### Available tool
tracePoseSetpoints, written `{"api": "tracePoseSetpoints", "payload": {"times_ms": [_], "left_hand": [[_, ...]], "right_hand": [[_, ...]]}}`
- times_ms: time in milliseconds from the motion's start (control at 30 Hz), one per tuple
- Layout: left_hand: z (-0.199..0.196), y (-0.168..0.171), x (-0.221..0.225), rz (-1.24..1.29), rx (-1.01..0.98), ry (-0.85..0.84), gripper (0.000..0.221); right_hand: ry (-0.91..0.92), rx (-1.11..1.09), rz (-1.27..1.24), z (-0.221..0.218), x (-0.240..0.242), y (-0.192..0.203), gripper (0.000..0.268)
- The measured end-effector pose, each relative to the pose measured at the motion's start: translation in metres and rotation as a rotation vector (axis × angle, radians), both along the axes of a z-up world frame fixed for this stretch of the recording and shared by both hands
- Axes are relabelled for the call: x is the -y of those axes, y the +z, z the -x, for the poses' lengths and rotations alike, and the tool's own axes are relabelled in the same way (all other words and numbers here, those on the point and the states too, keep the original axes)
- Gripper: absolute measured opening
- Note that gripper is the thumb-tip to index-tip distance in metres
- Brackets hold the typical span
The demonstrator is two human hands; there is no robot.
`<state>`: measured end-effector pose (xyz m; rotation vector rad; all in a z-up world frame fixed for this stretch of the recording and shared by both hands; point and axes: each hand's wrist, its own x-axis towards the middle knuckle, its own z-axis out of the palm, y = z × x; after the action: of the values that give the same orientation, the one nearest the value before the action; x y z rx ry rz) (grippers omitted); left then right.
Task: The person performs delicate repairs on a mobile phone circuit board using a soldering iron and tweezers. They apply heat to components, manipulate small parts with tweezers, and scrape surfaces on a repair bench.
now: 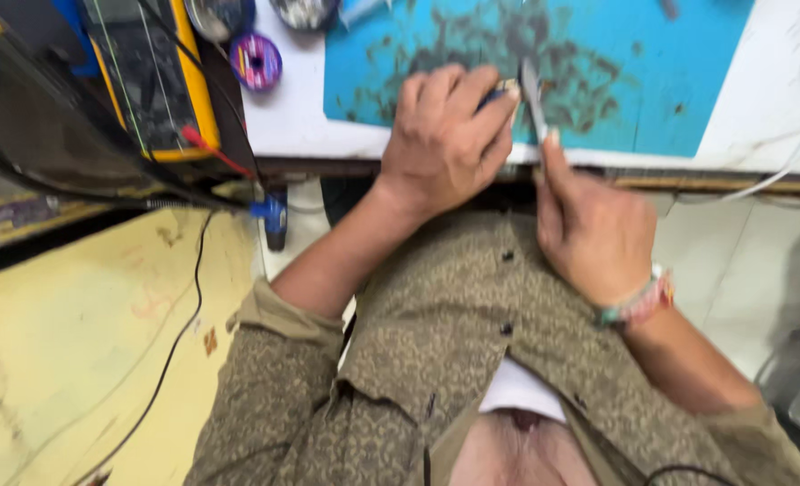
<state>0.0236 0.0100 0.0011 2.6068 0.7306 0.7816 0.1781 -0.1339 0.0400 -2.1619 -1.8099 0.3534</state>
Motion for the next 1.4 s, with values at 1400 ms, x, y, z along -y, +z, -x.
{"api": "tracePoseSetpoints", "payload": {"times_ms": [1400], "left_hand": [[0.005, -0.005, 0.004, 0.004, 0.049, 0.015, 0.022]], "right_hand": [[0.001, 0.266, -0.02, 0.021, -0.003, 0.002, 0.043]]}}
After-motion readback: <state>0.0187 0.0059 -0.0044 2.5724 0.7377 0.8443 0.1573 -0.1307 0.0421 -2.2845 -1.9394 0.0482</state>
